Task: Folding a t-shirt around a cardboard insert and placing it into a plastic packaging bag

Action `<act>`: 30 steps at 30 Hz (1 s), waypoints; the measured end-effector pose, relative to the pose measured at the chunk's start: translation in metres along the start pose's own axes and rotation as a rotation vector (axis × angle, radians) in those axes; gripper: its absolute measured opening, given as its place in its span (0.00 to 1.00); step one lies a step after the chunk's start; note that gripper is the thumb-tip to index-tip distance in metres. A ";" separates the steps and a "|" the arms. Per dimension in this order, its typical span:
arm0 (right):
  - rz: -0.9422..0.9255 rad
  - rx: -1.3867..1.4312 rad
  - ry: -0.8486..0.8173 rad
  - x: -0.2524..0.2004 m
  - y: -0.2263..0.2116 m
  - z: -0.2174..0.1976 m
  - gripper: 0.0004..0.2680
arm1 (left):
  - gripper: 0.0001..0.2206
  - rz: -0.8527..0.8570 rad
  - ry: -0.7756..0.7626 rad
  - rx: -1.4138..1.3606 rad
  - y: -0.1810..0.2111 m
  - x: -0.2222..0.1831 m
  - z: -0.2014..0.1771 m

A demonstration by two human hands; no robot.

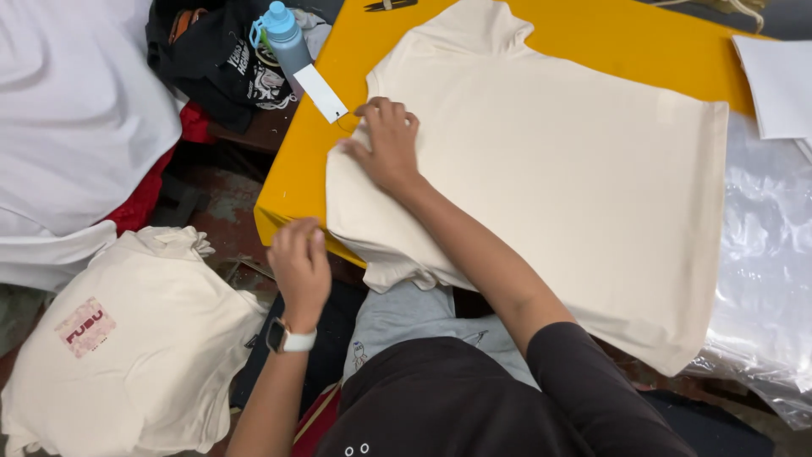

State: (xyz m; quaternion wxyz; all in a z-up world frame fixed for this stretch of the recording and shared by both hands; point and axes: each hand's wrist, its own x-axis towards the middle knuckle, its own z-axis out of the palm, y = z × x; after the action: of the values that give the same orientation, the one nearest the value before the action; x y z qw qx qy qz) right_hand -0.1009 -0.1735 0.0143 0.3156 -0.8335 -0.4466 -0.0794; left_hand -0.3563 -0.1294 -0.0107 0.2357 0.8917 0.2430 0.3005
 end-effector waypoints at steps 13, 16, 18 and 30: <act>0.001 0.266 -0.113 -0.161 0.036 -0.165 0.05 | 0.13 -0.370 -0.305 -0.241 -0.011 0.091 0.024; 0.160 0.733 -0.582 -0.241 0.012 -0.188 0.06 | 0.18 -0.350 -0.139 0.019 0.004 0.050 -0.010; 0.672 1.164 -0.710 -0.303 0.026 -0.157 0.12 | 0.11 -0.373 -0.019 -0.225 -0.014 0.009 -0.013; 1.246 1.441 0.025 -0.358 0.054 -0.056 0.13 | 0.17 -0.571 -0.541 -0.487 -0.040 -0.054 0.024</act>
State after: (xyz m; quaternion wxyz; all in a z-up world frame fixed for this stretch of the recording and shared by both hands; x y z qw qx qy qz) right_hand -0.2604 -0.4775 -0.1142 0.7438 -0.5256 0.1398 0.3885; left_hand -0.3902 -0.1366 -0.0732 0.5665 0.7541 0.3311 0.0284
